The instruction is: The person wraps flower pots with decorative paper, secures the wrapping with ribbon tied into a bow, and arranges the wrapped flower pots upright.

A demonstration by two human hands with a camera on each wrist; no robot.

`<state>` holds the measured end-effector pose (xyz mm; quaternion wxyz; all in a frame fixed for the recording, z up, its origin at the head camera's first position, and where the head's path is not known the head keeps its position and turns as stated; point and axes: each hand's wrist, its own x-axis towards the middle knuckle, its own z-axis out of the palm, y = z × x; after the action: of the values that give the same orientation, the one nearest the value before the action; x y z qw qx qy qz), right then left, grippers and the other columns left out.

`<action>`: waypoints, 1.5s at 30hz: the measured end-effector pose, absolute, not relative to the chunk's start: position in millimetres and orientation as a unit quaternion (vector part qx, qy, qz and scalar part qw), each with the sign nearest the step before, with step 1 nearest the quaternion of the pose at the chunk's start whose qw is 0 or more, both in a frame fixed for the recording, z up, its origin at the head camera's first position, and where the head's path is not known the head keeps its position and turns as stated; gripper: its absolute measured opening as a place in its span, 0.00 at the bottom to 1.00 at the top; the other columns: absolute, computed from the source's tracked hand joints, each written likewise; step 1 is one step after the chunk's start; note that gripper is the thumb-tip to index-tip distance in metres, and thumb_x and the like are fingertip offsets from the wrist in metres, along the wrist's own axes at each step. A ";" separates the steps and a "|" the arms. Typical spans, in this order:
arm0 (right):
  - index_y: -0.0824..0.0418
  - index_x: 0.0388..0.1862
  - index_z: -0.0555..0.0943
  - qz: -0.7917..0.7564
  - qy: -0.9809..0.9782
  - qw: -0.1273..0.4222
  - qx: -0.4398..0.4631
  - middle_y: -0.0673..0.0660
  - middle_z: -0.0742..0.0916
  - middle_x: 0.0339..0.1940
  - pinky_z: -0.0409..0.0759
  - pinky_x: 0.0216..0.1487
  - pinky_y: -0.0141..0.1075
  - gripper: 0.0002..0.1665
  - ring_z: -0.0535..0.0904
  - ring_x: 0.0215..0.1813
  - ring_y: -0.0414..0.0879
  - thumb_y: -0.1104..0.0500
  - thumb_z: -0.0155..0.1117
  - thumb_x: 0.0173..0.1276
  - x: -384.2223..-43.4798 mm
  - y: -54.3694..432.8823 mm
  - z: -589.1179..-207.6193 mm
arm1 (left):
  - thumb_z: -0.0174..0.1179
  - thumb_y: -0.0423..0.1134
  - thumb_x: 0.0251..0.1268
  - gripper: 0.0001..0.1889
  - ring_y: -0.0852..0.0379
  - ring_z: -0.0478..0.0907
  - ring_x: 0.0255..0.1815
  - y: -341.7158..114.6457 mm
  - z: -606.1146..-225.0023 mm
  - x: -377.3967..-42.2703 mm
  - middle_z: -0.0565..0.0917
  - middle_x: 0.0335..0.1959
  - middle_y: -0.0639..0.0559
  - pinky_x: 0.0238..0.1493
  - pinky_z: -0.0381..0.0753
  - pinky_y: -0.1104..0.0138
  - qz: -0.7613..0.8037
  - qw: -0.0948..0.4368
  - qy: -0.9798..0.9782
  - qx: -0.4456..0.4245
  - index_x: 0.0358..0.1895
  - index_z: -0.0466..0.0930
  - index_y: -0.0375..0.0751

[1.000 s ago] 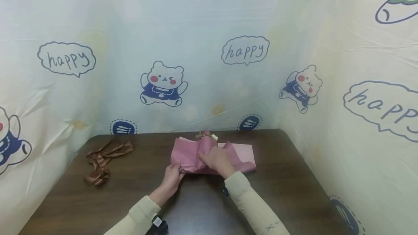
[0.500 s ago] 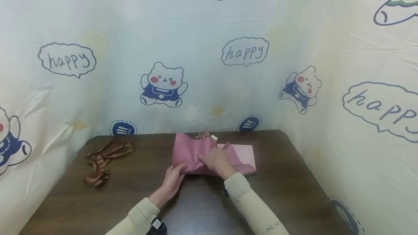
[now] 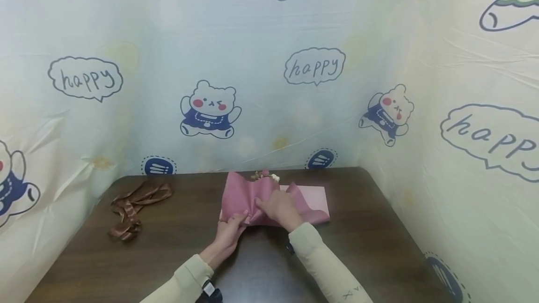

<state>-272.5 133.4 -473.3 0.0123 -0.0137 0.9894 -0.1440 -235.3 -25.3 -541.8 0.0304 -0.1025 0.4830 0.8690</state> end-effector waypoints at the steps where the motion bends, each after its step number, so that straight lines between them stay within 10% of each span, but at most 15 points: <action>1: 0.61 0.16 0.78 -0.147 0.989 0.013 -0.013 0.57 0.79 0.18 0.73 0.24 0.40 0.41 0.75 0.20 0.49 0.27 0.56 0.68 -272.3 133.2 -473.2 | 0.62 0.28 0.67 0.26 0.64 0.81 0.38 -25.4 -542.4 -235.3 0.77 0.45 0.48 0.44 0.84 0.71 0.862 0.024 0.493 -0.112 0.63 0.62 0.26; 8: 0.60 0.17 0.78 -0.148 0.989 0.005 -0.024 0.57 0.80 0.19 0.74 0.24 0.40 0.40 0.75 0.20 0.48 0.27 0.57 0.68 -269.9 131.7 -471.5 | 0.55 0.29 0.73 0.22 0.58 0.81 0.42 -26.9 -539.8 -231.9 0.77 0.50 0.38 0.42 0.84 0.70 0.824 0.005 0.554 -0.115 0.63 0.64 0.19; 15: 0.59 0.15 0.76 -0.155 0.988 0.004 -0.016 0.55 0.77 0.16 0.71 0.21 0.38 0.40 0.74 0.19 0.47 0.26 0.59 0.66 -269.8 129.4 -473.2 | 0.49 0.30 0.76 0.12 0.60 0.74 0.36 -25.6 -536.9 -228.9 0.76 0.38 0.47 0.38 0.75 0.72 0.790 -0.016 0.604 -0.102 0.53 0.72 0.22; 22: 0.63 0.23 0.80 -0.147 0.989 -0.010 -0.003 0.57 0.80 0.20 0.75 0.24 0.41 0.39 0.76 0.22 0.48 0.26 0.63 0.62 -269.5 125.0 -473.5 | 0.39 0.40 0.85 0.23 0.47 0.77 0.55 -24.0 -527.7 -223.4 0.81 0.53 0.33 0.56 0.75 0.65 0.767 -0.010 0.638 -0.062 0.62 0.71 0.21; 35: 0.61 0.20 0.78 -0.139 0.990 -0.023 -0.017 0.57 0.80 0.19 0.77 0.24 0.42 0.41 0.76 0.21 0.50 0.25 0.56 0.67 -265.3 121.9 -469.5 | 0.33 0.52 0.86 0.29 0.55 0.75 0.47 -22.5 -521.0 -223.0 0.81 0.41 0.42 0.53 0.71 0.68 0.760 0.016 0.649 -0.030 0.55 0.74 0.27; 45: 0.66 0.27 0.81 -0.179 0.984 0.002 -0.022 0.62 0.84 0.28 0.80 0.32 0.45 0.37 0.80 0.29 0.51 0.32 0.56 0.69 -269.1 134.2 -466.1 | 0.35 0.50 0.86 0.32 0.39 0.58 0.77 -19.0 -520.7 -224.8 0.65 0.75 0.32 0.78 0.53 0.46 0.751 0.022 0.660 -0.006 0.78 0.55 0.28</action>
<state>-269.1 134.2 -466.1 0.0019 -0.0221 0.9837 -0.1785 -224.8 -19.0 -520.7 0.0224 -0.0056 0.6598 0.7511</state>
